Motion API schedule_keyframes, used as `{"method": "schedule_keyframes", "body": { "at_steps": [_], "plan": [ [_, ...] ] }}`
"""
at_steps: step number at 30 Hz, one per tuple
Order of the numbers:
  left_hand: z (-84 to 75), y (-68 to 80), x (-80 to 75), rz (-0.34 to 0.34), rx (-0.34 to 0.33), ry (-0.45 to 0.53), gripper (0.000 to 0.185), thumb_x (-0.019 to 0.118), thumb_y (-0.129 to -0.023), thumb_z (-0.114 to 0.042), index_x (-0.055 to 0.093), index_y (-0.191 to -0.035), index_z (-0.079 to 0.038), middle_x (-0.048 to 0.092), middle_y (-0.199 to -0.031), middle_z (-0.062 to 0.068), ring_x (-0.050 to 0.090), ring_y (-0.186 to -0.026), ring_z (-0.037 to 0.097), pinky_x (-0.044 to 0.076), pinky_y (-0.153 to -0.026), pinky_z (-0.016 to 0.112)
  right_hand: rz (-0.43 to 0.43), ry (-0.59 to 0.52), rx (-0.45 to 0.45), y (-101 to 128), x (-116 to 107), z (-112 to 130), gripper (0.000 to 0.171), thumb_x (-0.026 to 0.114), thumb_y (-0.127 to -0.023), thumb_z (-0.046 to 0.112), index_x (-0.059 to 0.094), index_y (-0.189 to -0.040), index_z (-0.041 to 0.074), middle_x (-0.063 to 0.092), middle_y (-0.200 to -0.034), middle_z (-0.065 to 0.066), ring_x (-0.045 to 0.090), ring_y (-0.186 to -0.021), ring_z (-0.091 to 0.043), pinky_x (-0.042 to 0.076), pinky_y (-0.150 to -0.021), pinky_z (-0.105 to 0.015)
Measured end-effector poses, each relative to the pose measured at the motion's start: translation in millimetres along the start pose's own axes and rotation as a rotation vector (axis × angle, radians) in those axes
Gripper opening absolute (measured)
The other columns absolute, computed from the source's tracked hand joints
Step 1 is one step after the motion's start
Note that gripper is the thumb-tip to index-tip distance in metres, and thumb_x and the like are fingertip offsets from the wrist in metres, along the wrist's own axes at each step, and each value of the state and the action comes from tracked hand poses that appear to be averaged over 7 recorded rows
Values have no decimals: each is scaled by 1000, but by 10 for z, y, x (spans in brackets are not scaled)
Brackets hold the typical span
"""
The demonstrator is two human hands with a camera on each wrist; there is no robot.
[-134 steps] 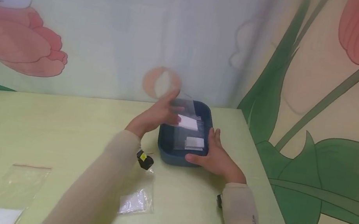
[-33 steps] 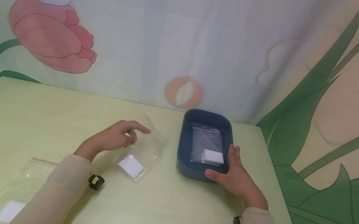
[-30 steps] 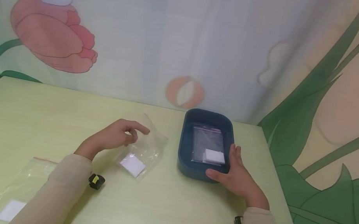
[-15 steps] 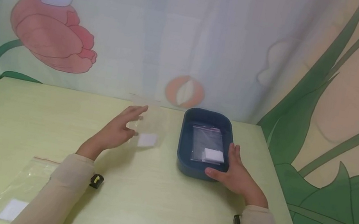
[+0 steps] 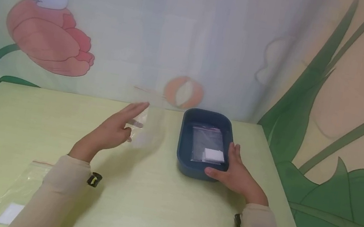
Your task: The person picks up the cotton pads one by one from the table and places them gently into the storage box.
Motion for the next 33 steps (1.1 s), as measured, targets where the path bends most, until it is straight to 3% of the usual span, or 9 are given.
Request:
{"method": "schedule_keyframes", "body": {
  "at_steps": [3,5,12,19,25,29,33],
  "plan": [
    [-62,15,-23,29,-3,1,89,34,-84,22,24,-163,-19,24,-164,3,62,-117,28,56,-74,33,-1,8,-2,-21,-7,-7,125,71,-88,59,-17,-158,5,-25,-162,-20,-7,-148,-50,10,-111,-71],
    [-95,23,-36,48,-23,63,90,34,-83,21,24,-163,-19,23,-165,3,63,-115,29,57,-71,34,-1,8,0,-26,-5,-14,125,71,-87,59,-17,-158,5,-25,-162,-20,-7,-148,-49,10,-112,-70],
    [-145,47,-78,64,-87,122,91,36,-82,19,25,-162,-20,21,-166,2,60,-121,28,57,-73,34,0,-3,8,-25,-5,-29,124,71,-88,59,-17,-158,6,-25,-162,-18,-6,-148,-48,11,-112,-69],
    [-199,62,-89,94,-108,353,86,43,-88,15,30,-161,-29,23,-164,-9,62,-119,24,58,-73,39,1,-12,13,-40,3,-26,124,72,-87,58,-16,-159,7,-25,-163,-16,-5,-149,-47,11,-113,-68],
    [-245,33,-54,14,-6,395,76,54,-97,6,32,-160,-31,27,-162,-11,65,-110,25,57,-77,36,5,-22,16,-58,3,-43,128,72,-84,63,-16,-159,9,-25,-163,-15,-5,-150,-45,12,-114,-66],
    [-297,-39,22,-87,84,450,82,65,-94,2,29,-161,-28,29,-162,-10,63,-99,23,54,-81,29,-1,-22,10,-58,-10,-40,129,73,-83,64,-16,-159,9,-24,-164,-15,-4,-150,-45,12,-114,-66],
    [-354,-130,134,-154,112,541,88,65,-90,4,25,-162,-27,27,-162,-10,57,-95,19,52,-77,24,-8,-31,-6,-35,-32,-53,128,73,-84,62,-15,-159,7,-23,-163,-17,-2,-149,-48,13,-114,-66]
  ]
}}
Point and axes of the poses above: each hand's wrist, its own y-axis away from the middle knuckle, its own x-axis out of the palm, z = x × y, the point moved 1 cm from there along -y, towards the middle knuckle
